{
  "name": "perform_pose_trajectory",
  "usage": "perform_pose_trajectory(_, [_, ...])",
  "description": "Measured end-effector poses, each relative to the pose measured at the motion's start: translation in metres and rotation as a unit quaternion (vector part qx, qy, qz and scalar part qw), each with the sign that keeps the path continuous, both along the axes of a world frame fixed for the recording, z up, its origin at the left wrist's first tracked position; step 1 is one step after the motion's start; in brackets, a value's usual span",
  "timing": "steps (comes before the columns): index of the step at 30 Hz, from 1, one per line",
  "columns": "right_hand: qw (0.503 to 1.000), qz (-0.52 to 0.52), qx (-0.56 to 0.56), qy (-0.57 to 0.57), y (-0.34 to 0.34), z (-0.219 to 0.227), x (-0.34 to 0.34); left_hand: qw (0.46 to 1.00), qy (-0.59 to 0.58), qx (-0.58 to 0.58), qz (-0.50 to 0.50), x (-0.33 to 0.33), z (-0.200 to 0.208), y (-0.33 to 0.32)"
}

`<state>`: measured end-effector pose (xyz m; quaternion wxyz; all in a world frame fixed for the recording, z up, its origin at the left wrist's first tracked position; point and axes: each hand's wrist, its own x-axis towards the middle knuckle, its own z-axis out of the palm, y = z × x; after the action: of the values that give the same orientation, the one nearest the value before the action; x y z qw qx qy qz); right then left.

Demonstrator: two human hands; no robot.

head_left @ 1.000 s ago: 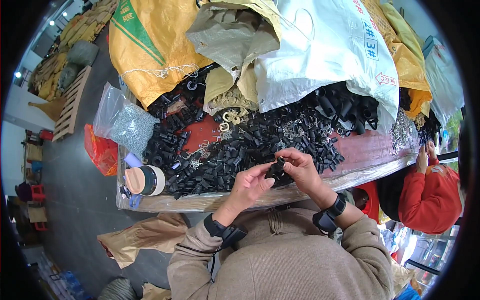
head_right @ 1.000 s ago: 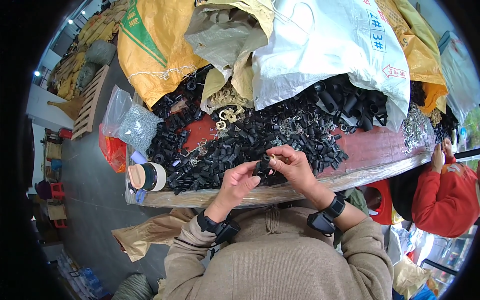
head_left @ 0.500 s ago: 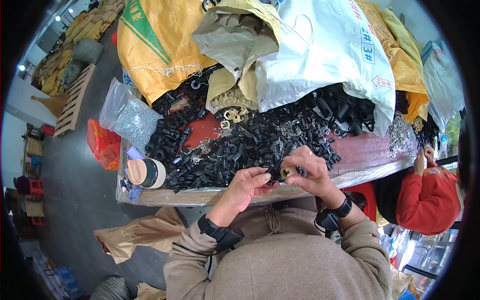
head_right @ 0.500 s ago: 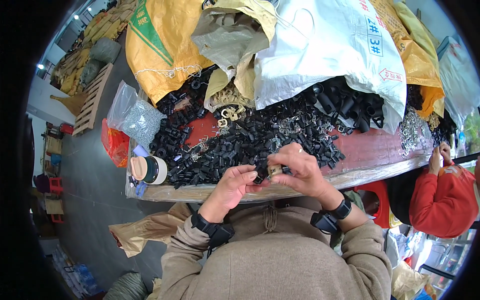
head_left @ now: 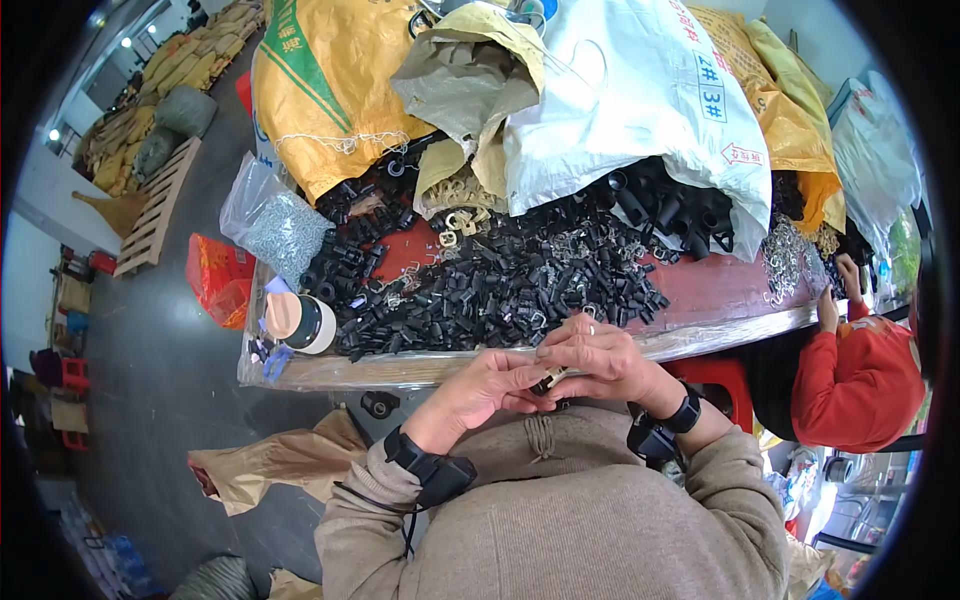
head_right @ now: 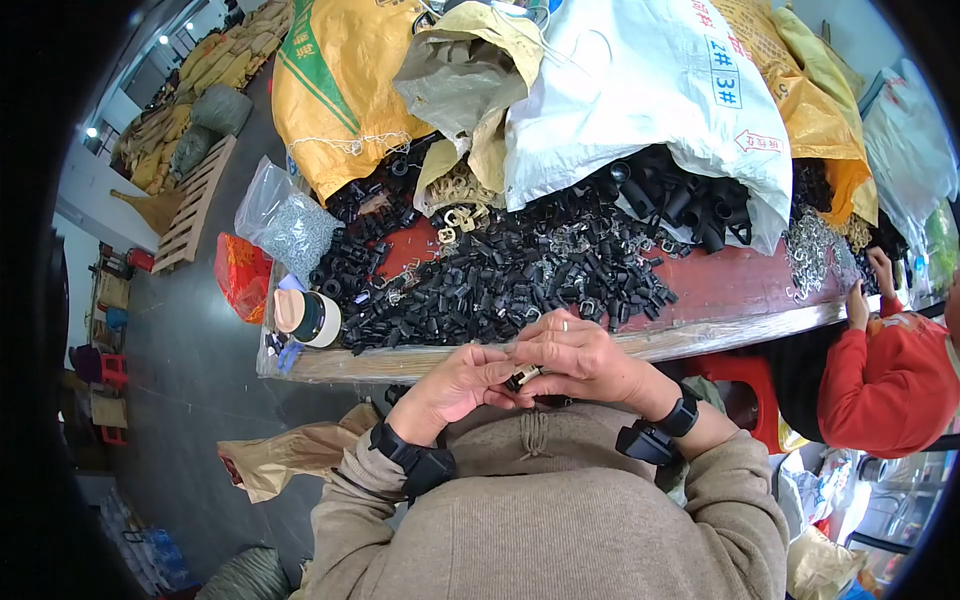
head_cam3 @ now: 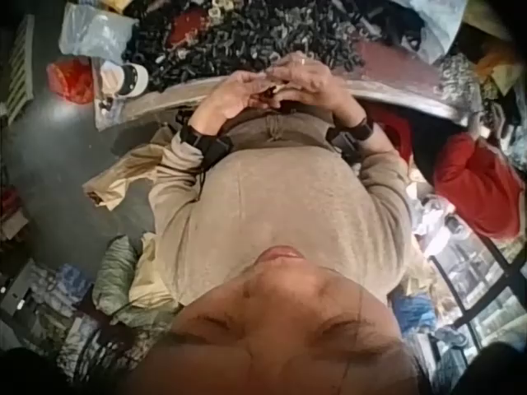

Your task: The person assembles small components by hand, picking up a black plastic housing and inserting a small beige part into it. They then pick up a black cylindrical piece, fit it onto the housing, and press the parts together before placing the completed assembly back onto the table.

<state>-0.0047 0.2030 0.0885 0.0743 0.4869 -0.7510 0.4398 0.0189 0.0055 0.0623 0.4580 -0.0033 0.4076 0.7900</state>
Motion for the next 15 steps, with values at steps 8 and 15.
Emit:
perform_pose_trajectory(8, [0.999,-0.025,0.016,0.028,-0.008,-0.005,0.032,1.000,0.017,0.023,0.012,0.020,-0.007,-0.004])
perform_pose_trajectory(15, [0.959,-0.276,0.063,0.024,0.007,-0.019,0.032,0.994,0.010,0.066,0.086,0.027,-0.025,-0.021])
